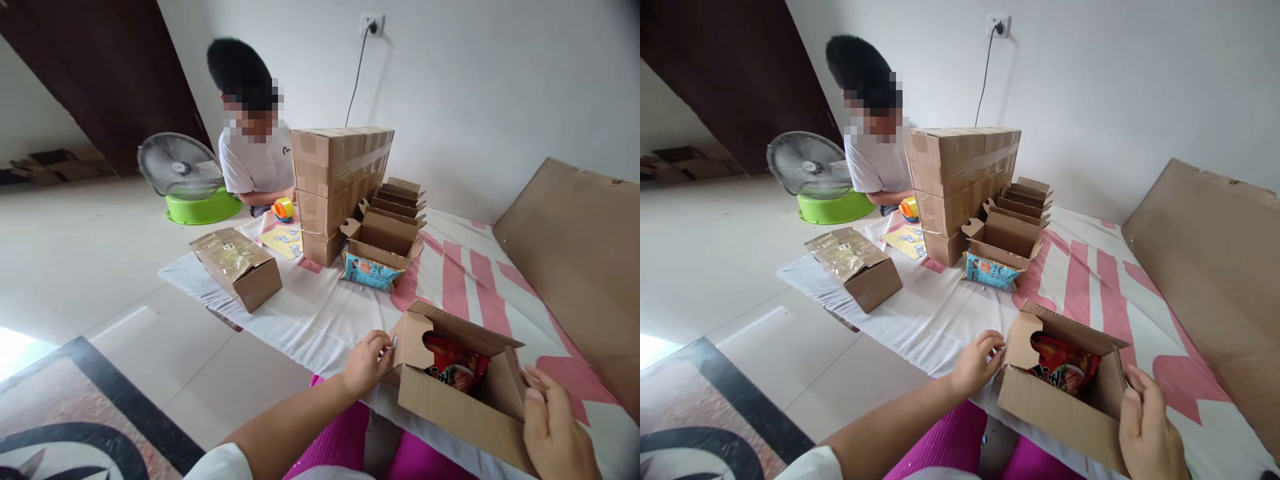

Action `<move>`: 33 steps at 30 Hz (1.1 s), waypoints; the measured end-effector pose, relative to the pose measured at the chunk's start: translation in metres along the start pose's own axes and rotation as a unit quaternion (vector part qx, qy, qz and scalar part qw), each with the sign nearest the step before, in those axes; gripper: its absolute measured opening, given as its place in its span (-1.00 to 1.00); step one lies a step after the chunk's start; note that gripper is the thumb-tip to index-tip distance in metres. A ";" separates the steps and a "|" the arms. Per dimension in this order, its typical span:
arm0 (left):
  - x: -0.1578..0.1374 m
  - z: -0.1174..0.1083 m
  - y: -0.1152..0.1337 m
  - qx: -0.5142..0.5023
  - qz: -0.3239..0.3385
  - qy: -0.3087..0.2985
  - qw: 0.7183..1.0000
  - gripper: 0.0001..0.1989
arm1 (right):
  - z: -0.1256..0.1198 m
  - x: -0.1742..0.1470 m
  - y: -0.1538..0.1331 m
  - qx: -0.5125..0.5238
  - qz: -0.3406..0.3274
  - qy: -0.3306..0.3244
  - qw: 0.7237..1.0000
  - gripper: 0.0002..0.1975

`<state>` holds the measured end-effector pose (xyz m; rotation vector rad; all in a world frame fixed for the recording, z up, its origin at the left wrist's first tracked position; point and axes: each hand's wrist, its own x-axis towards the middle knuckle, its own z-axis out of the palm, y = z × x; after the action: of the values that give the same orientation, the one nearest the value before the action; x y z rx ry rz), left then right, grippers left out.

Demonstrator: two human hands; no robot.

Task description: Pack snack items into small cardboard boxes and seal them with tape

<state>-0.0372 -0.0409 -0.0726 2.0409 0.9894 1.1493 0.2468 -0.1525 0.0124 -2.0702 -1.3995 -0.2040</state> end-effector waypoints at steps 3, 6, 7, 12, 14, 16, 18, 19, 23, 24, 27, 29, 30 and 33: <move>0.002 0.003 0.002 0.003 0.008 0.013 1.000 -0.85 | 0.002 -0.005 0.002 -0.007 -0.001 0.003 1.000 -0.54; 0.004 0.006 0.001 -0.003 0.000 0.025 1.000 -0.85 | 0.004 -0.011 0.002 -0.015 -0.003 0.008 1.000 -0.52; 0.006 0.008 0.001 -0.013 -0.009 0.032 0.999 -0.85 | 0.005 -0.012 0.002 -0.015 -0.003 0.011 1.000 -0.52; 0.017 -0.002 0.007 -0.073 -0.058 0.108 0.990 -0.85 | 0.010 -0.011 -0.004 -0.001 -0.021 -0.014 1.000 -0.52; 0.018 -0.017 0.022 -0.060 -0.032 0.146 0.987 -0.84 | 0.005 -0.014 -0.015 0.013 -0.055 -0.002 0.998 -0.54; 0.014 -0.035 0.044 -0.022 0.059 0.168 0.984 -0.85 | -0.006 -0.021 -0.032 0.035 -0.102 0.043 0.993 -0.61; 0.006 -0.050 0.066 0.029 0.198 0.136 0.970 -0.81 | -0.021 -0.032 -0.054 0.093 -0.147 0.058 0.983 -0.75; 0.002 -0.054 0.074 0.048 0.262 0.104 0.958 -0.78 | -0.029 -0.037 -0.065 0.145 -0.164 0.029 0.975 -0.80; -0.006 -0.052 0.092 0.074 0.390 0.038 0.917 -0.76 | -0.043 -0.052 -0.100 0.292 -0.134 -0.188 0.928 -0.81; -0.007 -0.047 0.094 0.072 0.399 0.025 0.914 -0.77 | -0.042 -0.054 -0.104 0.291 -0.120 -0.206 0.926 -0.83; -0.006 -0.035 0.098 0.065 0.406 -0.014 0.911 -0.80 | -0.039 -0.056 -0.103 0.270 -0.107 -0.194 0.937 -0.88; -0.005 -0.032 0.100 0.064 0.404 -0.026 0.912 -0.82 | -0.040 -0.057 -0.095 0.281 -0.116 -0.175 0.936 -0.87; -0.005 -0.031 0.100 0.066 0.400 -0.029 0.914 -0.82 | -0.041 -0.058 -0.091 0.290 -0.119 -0.165 0.935 -0.87; -0.005 -0.030 0.099 0.077 0.385 -0.031 0.919 -0.79 | -0.047 -0.060 -0.078 0.295 -0.094 -0.149 0.939 -0.87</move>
<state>-0.0338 -0.0953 0.0149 2.6804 0.2120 1.3893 0.1620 -0.2069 0.0543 -1.5070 -1.5937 0.4264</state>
